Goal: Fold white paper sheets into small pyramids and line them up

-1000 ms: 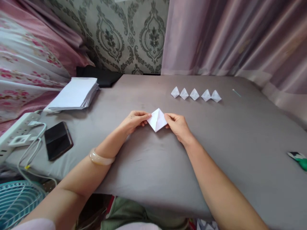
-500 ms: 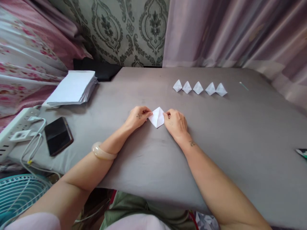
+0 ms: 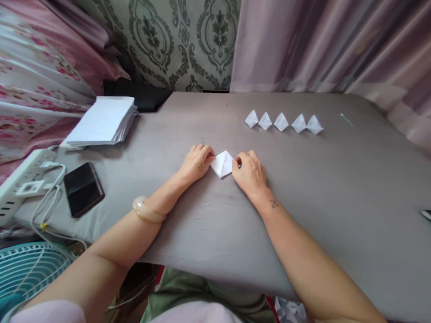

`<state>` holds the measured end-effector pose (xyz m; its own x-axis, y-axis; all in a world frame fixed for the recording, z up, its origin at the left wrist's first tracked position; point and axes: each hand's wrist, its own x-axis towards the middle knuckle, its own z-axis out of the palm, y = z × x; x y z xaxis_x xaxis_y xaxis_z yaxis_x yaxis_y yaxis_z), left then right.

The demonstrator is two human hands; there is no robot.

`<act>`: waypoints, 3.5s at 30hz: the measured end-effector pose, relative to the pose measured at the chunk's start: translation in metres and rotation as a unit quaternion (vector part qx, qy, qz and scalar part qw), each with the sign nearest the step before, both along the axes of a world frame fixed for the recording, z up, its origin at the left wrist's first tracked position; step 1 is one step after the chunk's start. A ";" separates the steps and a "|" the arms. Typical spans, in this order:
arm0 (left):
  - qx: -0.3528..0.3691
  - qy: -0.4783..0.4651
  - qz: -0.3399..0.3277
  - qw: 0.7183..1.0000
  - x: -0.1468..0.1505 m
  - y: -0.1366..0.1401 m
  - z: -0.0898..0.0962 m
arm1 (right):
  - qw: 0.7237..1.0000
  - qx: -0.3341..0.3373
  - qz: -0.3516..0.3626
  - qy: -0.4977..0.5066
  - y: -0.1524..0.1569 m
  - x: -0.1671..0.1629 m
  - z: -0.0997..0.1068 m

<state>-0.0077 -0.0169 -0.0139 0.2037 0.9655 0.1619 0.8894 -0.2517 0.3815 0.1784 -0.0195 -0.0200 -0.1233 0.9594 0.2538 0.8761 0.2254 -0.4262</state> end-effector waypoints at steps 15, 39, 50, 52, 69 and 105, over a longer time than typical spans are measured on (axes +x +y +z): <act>-0.040 -0.118 0.017 0.992 -0.007 0.014 -0.009 | 0.977 -0.020 0.198 -0.081 0.009 0.003 -0.005; 0.002 -0.051 -0.062 0.997 -0.016 0.017 -0.013 | 0.979 -0.102 0.174 -0.026 0.010 0.001 0.008; -0.013 -0.056 -0.078 0.995 -0.018 0.016 -0.007 | 0.982 -0.095 0.161 -0.029 0.009 -0.001 0.006; -0.018 -0.080 -0.083 0.993 -0.020 0.017 -0.004 | 0.982 -0.093 0.158 -0.033 0.009 -0.001 0.004; -0.008 -0.142 -0.209 0.967 -0.015 0.007 -0.007 | 0.981 -0.106 0.157 -0.050 0.006 -0.002 0.006; -0.001 -0.130 -0.211 0.969 -0.027 -0.006 0.002 | 0.969 -0.046 0.213 0.120 0.000 0.003 -0.003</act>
